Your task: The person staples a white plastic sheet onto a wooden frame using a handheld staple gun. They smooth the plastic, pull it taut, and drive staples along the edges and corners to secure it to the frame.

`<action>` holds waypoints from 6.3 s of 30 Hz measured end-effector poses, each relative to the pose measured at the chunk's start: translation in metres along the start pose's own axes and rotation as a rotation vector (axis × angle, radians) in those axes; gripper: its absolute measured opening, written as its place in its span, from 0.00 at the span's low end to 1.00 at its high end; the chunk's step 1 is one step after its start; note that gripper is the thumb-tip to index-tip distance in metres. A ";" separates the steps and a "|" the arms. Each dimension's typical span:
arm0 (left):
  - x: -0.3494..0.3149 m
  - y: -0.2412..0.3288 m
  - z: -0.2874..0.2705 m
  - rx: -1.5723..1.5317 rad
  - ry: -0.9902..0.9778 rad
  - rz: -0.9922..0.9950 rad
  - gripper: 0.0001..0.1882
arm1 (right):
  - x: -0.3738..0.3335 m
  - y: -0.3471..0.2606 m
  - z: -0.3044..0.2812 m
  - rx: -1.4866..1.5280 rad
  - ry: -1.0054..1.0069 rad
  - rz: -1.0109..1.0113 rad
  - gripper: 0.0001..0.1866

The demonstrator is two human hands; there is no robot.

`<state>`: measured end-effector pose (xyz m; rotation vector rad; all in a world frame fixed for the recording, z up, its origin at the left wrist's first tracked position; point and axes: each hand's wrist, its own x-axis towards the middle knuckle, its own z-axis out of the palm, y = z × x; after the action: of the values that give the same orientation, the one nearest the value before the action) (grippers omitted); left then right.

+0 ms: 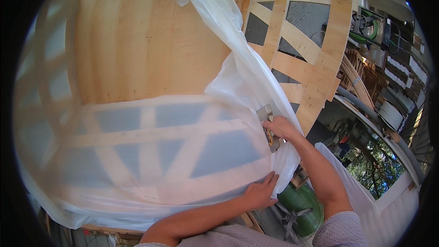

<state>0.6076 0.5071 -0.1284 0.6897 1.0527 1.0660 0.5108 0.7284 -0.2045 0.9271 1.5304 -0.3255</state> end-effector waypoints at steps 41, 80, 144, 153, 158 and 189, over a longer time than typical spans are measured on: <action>0.033 -0.008 0.064 0.077 -0.187 0.222 0.29 | -0.097 0.087 0.012 -0.207 -0.375 -0.001 0.40; -0.072 -0.030 0.005 1.076 0.821 -0.432 0.27 | -0.261 0.185 0.213 1.784 -0.056 -0.995 0.15; 0.078 -0.035 -0.030 -0.188 1.287 -1.083 0.33 | -0.084 0.288 -0.287 0.160 -0.041 -0.998 0.19; 0.129 0.070 -0.040 -0.151 1.914 -1.217 0.14 | -0.101 0.198 -0.387 -0.050 -0.201 -1.003 0.19; 0.145 0.193 -0.019 0.244 2.082 -0.988 0.12 | -0.117 0.136 -0.450 -0.185 -0.247 -1.025 0.19; 0.208 0.288 0.089 -0.103 2.187 -0.113 0.21 | -0.028 -0.140 -0.347 -0.880 0.233 -1.026 0.21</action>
<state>0.6105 0.8071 0.0816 -1.0887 2.6688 1.5737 0.1653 0.8657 -0.1503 -0.5747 2.0021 -0.2110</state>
